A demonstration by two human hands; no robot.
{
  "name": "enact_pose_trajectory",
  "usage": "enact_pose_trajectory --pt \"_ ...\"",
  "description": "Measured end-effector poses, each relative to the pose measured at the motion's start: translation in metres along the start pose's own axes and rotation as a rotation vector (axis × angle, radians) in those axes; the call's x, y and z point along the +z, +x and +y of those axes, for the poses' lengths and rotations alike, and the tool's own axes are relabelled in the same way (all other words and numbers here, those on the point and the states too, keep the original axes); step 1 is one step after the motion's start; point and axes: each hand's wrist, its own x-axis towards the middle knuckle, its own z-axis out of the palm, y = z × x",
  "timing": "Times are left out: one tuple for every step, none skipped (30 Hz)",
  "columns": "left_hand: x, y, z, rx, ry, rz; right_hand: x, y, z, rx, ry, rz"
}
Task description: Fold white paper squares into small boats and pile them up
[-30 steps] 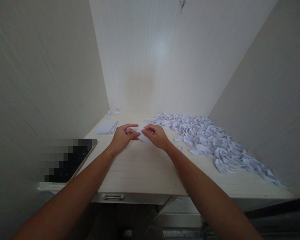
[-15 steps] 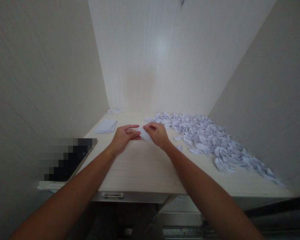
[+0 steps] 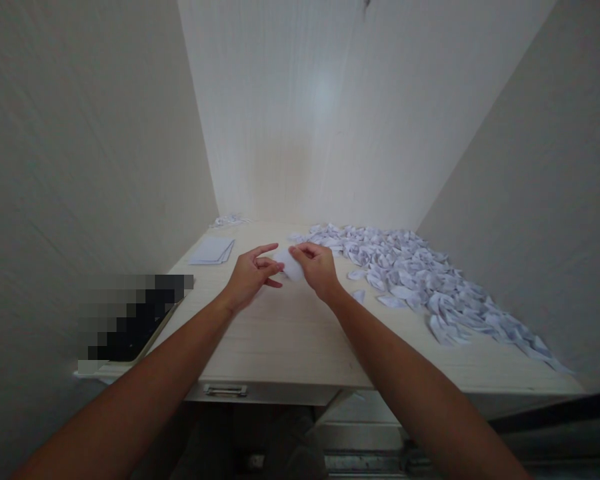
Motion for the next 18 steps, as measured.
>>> enact_pose_trajectory --pt "0.0007 -0.0002 0.0002 -0.001 0.003 0.003 0.0001 -0.0001 -0.0003 0.001 0.006 0.002" --pt "0.0015 -0.0004 0.0004 -0.003 0.008 0.003 0.0003 -0.0002 -0.0006 0.001 0.012 0.005" --pt "0.0024 -0.0006 0.0006 -0.004 0.012 0.001 0.0005 -0.0002 -0.0009 -0.001 0.018 0.009" --pt "0.0032 -0.0008 0.0005 -0.002 0.017 -0.003 0.0007 -0.0002 -0.0012 -0.003 0.022 0.013" --pt "0.004 -0.0009 0.0002 0.002 0.021 -0.009 0.001 -0.0003 -0.0017 -0.006 0.027 0.019" --pt "0.0046 -0.001 -0.0003 0.007 0.023 -0.021 0.0014 -0.0004 -0.0022 -0.007 0.032 0.026" --pt "0.0051 -0.001 -0.0011 0.012 0.028 -0.038 0.0018 -0.0007 -0.0029 -0.005 0.039 0.035" --pt "0.0053 -0.0009 -0.002 0.015 0.037 -0.057 0.0022 -0.0009 -0.0036 0.002 0.046 0.041" --pt "0.0053 -0.0008 -0.0031 0.015 0.051 -0.078 0.0025 -0.0012 -0.0043 0.01 0.055 0.047" --pt "0.0052 -0.0007 -0.0041 0.013 0.067 -0.096 0.0028 -0.0014 -0.005 0.019 0.067 0.051" --pt "0.0049 -0.0006 -0.005 0.011 0.082 -0.107 0.003 -0.0016 -0.0056 0.028 0.079 0.053" --pt "0.0045 -0.0005 -0.0057 0.009 0.095 -0.113 0.0031 -0.0016 -0.0061 0.036 0.091 0.058" --pt "0.0041 -0.0004 -0.0062 0.007 0.105 -0.12 0.0032 -0.0015 -0.0063 0.043 0.104 0.065" --pt "0.0038 -0.0003 -0.0066 0.004 0.112 -0.13 0.0032 -0.0014 -0.0064 0.051 0.116 0.075" --pt "0.0034 -0.0002 -0.0068 0.001 0.119 -0.144 0.0032 -0.0012 -0.0064 0.057 0.126 0.087" --pt "0.0032 -0.0001 -0.0069 -0.001 0.126 -0.16 0.0031 -0.001 -0.0063 0.064 0.131 0.096" --pt "0.003 0.0 -0.007 -0.002 0.131 -0.177 0.0031 -0.0009 -0.0061 0.069 0.133 0.104" --pt "0.0029 0.0002 -0.0071 0.001 0.133 -0.187 0.0031 -0.0007 -0.0059 0.074 0.136 0.109"
